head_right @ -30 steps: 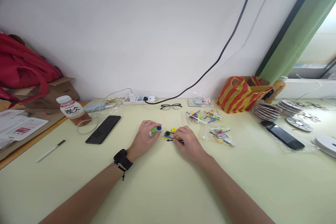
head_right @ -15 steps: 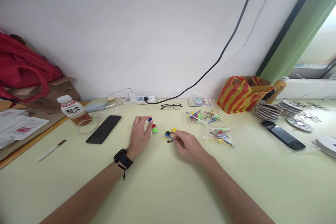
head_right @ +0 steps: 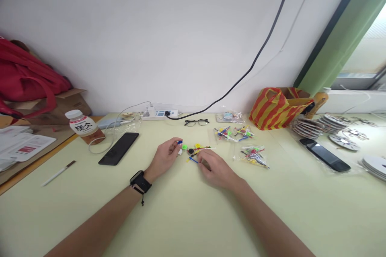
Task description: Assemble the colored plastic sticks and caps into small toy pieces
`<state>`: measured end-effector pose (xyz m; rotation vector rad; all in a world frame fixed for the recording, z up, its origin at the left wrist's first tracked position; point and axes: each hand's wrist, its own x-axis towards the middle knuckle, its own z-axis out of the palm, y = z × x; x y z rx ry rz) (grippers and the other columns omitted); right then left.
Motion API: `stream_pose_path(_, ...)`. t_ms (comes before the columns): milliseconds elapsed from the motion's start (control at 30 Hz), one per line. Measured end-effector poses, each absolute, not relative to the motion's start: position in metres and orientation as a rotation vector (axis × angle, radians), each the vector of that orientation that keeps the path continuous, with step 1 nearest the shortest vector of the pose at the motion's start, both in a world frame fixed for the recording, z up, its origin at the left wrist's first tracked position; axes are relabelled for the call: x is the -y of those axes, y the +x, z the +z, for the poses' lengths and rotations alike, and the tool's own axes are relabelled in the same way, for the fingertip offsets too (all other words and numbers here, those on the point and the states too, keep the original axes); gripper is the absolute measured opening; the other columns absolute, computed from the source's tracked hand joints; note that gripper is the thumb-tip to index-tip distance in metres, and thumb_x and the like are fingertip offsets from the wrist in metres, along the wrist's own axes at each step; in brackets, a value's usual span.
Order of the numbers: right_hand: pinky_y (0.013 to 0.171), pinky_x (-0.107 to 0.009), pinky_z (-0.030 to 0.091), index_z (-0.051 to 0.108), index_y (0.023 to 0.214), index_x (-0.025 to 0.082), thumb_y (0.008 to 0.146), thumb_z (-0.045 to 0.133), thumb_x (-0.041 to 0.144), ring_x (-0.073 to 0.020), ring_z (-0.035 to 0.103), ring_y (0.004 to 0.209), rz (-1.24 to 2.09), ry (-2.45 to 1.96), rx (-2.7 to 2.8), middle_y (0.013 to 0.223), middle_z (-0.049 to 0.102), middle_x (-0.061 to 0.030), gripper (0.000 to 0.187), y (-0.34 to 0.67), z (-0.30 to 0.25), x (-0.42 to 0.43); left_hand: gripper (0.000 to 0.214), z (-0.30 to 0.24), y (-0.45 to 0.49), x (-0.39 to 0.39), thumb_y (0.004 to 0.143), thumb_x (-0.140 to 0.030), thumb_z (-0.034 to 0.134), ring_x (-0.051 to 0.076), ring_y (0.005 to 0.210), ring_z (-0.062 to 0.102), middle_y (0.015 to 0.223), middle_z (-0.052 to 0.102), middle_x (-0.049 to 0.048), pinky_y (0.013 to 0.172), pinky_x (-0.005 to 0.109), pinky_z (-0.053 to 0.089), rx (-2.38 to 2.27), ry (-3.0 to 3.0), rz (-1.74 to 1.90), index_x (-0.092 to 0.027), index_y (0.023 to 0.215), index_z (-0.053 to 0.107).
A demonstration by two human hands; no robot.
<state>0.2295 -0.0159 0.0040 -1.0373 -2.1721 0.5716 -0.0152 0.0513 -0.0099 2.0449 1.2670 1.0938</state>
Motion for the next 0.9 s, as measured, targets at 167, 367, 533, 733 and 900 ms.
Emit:
stream_pose_path(167, 0.095, -0.043, 0.052, 0.056, 0.096, 0.024, 0.090, 0.051, 0.008, -0.0249, 0.061, 0.110, 0.537, -1.022, 2.145, 0.110, 0.068, -0.0076, 0.018, 0.2297, 0.0013, 0.0135, 0.035, -0.0046, -0.0146, -0.0489, 0.100, -0.046, 0.052, 0.016, 0.069, 0.063, 0.087, 0.071, 0.0028, 0.065, 0.028, 0.051, -1.228, 2.031, 1.121, -0.021, 0.119, 0.068)
stream_pose_path(367, 0.085, -0.040, 0.052, 0.057, 0.092, 0.023, 0.088, 0.053, 0.008, -0.0242, 0.062, 0.094, 0.439, -1.137, 2.082, 0.094, 0.067, -0.0063, 0.016, 0.2312, 0.0014, 0.0114, 0.032, -0.0038, -0.0177, -0.0518, 0.099, -0.043, 0.055, 0.021, 0.087, 0.069, 0.093, 0.075, 0.0040, 0.085, 0.034, 0.055, -1.419, 2.042, 1.250, -0.023, 0.118, 0.072)
stream_pose_path(533, 0.094, -0.041, 0.050, 0.057, 0.093, 0.024, 0.089, 0.052, 0.007, -0.0234, 0.064, 0.105, 0.484, -1.100, 2.134, 0.105, 0.070, -0.0053, 0.018, 0.2298, 0.0009, 0.0116, 0.033, -0.0051, -0.0155, -0.0519, 0.098, -0.043, 0.057, 0.021, 0.087, 0.071, 0.098, 0.077, 0.0045, 0.087, 0.035, 0.057, -1.257, 1.989, 1.169, -0.022, 0.118, 0.072)
stream_pose_path(733, 0.095, -0.043, 0.051, 0.059, 0.096, 0.024, 0.092, 0.053, 0.008, -0.0245, 0.064, 0.108, 0.488, -1.087, 2.149, 0.110, 0.071, -0.0064, 0.018, 0.2263, 0.0011, 0.0141, 0.037, -0.0020, -0.0152, -0.0507, 0.096, -0.048, 0.058, 0.020, 0.080, 0.070, 0.092, 0.076, 0.0046, 0.076, 0.031, 0.057, -1.302, 1.941, 1.216, -0.021, 0.117, 0.072)
stream_pose_path(900, 0.093, -0.043, 0.052, 0.058, 0.096, 0.025, 0.091, 0.053, 0.007, -0.0245, 0.064, 0.106, 0.459, -1.063, 2.181, 0.111, 0.071, -0.0059, 0.019, 0.2241, -0.0001, 0.0146, 0.038, -0.0051, -0.0150, -0.0517, 0.093, -0.051, 0.060, 0.017, 0.062, 0.065, 0.069, 0.070, 0.0017, 0.056, 0.027, 0.050, -1.350, 1.840, 1.190, -0.018, 0.110, 0.073)
